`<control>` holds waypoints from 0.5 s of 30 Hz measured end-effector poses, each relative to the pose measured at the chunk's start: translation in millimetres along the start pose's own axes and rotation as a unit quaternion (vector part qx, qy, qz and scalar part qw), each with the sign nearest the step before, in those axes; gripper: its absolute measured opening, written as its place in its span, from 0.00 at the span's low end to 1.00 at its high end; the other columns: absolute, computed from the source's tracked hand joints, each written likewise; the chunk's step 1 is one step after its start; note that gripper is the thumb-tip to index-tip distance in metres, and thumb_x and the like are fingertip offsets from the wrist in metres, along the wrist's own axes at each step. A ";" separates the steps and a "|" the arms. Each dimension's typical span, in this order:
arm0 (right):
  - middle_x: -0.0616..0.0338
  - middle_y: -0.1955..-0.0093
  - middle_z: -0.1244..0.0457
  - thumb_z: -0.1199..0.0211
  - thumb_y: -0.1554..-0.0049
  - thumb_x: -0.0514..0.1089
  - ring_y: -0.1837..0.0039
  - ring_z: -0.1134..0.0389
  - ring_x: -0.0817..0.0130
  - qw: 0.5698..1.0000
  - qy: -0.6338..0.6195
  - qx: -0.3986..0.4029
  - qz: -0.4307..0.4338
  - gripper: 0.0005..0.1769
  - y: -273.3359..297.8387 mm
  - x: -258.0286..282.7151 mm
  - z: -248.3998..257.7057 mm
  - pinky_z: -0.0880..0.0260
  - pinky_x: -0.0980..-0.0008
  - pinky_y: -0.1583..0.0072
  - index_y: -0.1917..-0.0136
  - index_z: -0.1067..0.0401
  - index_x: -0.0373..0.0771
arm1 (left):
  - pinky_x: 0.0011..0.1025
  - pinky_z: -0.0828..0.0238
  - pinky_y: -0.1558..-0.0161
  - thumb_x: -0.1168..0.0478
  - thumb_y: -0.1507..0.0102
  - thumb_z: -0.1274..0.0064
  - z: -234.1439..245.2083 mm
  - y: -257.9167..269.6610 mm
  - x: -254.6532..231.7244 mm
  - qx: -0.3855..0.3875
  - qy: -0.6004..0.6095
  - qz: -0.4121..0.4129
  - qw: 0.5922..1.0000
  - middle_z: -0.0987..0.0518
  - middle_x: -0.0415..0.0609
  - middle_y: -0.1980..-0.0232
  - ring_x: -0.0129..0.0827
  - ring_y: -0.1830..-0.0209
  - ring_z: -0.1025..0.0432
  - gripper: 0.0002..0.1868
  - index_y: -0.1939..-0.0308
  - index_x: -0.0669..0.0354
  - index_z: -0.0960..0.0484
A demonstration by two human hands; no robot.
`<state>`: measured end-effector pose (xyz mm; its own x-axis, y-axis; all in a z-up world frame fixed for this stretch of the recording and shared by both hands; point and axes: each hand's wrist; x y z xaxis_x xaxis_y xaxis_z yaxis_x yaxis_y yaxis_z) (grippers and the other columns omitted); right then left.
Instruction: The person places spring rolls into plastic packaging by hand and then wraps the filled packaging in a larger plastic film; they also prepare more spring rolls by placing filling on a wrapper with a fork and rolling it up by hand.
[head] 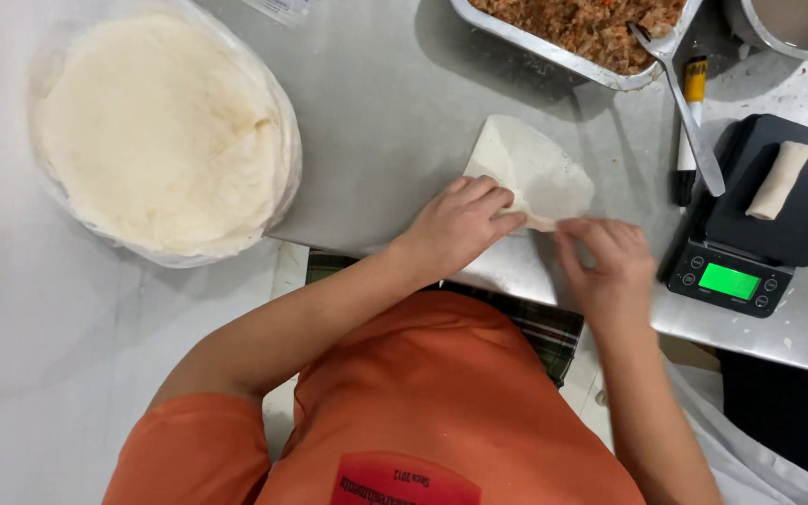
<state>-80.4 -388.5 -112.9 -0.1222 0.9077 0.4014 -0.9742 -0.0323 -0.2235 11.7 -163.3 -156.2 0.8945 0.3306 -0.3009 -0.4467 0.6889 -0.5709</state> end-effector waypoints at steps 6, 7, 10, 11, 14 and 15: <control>0.56 0.52 0.28 0.26 0.46 0.34 0.49 0.26 0.55 0.984 -0.163 -0.073 0.012 0.16 -28.0 56.4 -44.4 0.28 0.60 0.47 0.43 0.21 0.40 | 0.46 0.32 0.37 0.71 0.35 0.59 17.4 -7.4 2.4 0.013 0.097 0.146 0.984 0.26 0.66 0.41 0.58 0.44 0.29 0.36 0.22 0.65 0.45; 0.45 0.49 0.30 0.29 0.45 0.32 0.46 0.28 0.45 0.983 -0.180 -0.040 0.003 0.31 -27.2 58.5 -39.1 0.29 0.52 0.45 0.31 0.38 0.32 | 0.49 0.36 0.34 0.63 0.32 0.57 23.6 -10.1 3.1 -0.005 0.099 0.116 0.988 0.31 0.66 0.34 0.60 0.39 0.33 0.30 0.25 0.62 0.38; 0.30 0.38 0.35 0.37 0.44 0.28 0.42 0.30 0.34 0.969 -0.240 0.052 -0.028 0.49 -43.8 61.9 3.9 0.32 0.42 0.41 0.18 0.60 0.26 | 0.44 0.36 0.32 0.59 0.28 0.52 23.5 5.6 9.4 -0.012 0.114 0.078 0.990 0.29 0.59 0.35 0.53 0.36 0.32 0.18 0.35 0.60 0.25; 0.26 0.32 0.39 0.41 0.43 0.25 0.40 0.30 0.32 0.953 -0.281 0.105 -0.048 0.50 -54.2 61.1 23.9 0.33 0.40 0.38 0.17 0.66 0.27 | 0.35 0.33 0.34 0.62 0.28 0.49 19.0 11.0 14.3 -0.002 0.125 0.065 0.990 0.22 0.52 0.43 0.44 0.39 0.27 0.12 0.43 0.61 0.19; 0.35 0.32 0.37 0.31 0.37 0.26 0.35 0.37 0.41 0.995 -0.086 -0.044 0.018 0.18 -83.8 -18.7 55.9 0.38 0.48 0.37 0.38 0.34 0.26 | 0.36 0.26 0.36 0.67 0.30 0.44 41.1 2.3 15.2 0.028 0.093 0.031 0.995 0.19 0.52 0.43 0.43 0.39 0.26 0.11 0.44 0.67 0.18; 0.35 0.32 0.37 0.31 0.37 0.26 0.35 0.37 0.41 0.995 -0.082 -0.047 0.016 0.18 -106.6 -29.9 71.3 0.38 0.48 0.37 0.38 0.34 0.26 | 0.36 0.26 0.36 0.67 0.30 0.44 38.7 2.2 15.4 0.027 0.095 0.027 0.995 0.19 0.52 0.43 0.43 0.39 0.26 0.11 0.44 0.67 0.18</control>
<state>13.5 -442.1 -37.8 -0.1892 0.8263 0.5305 -0.9482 -0.0133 -0.3175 25.2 -131.7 -132.5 0.8473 0.2428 -0.4724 -0.4875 0.7086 -0.5101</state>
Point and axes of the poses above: each hand's wrist, its own y-axis away from the middle knuckle, its own z-axis out of the back of the hand, x = y × z
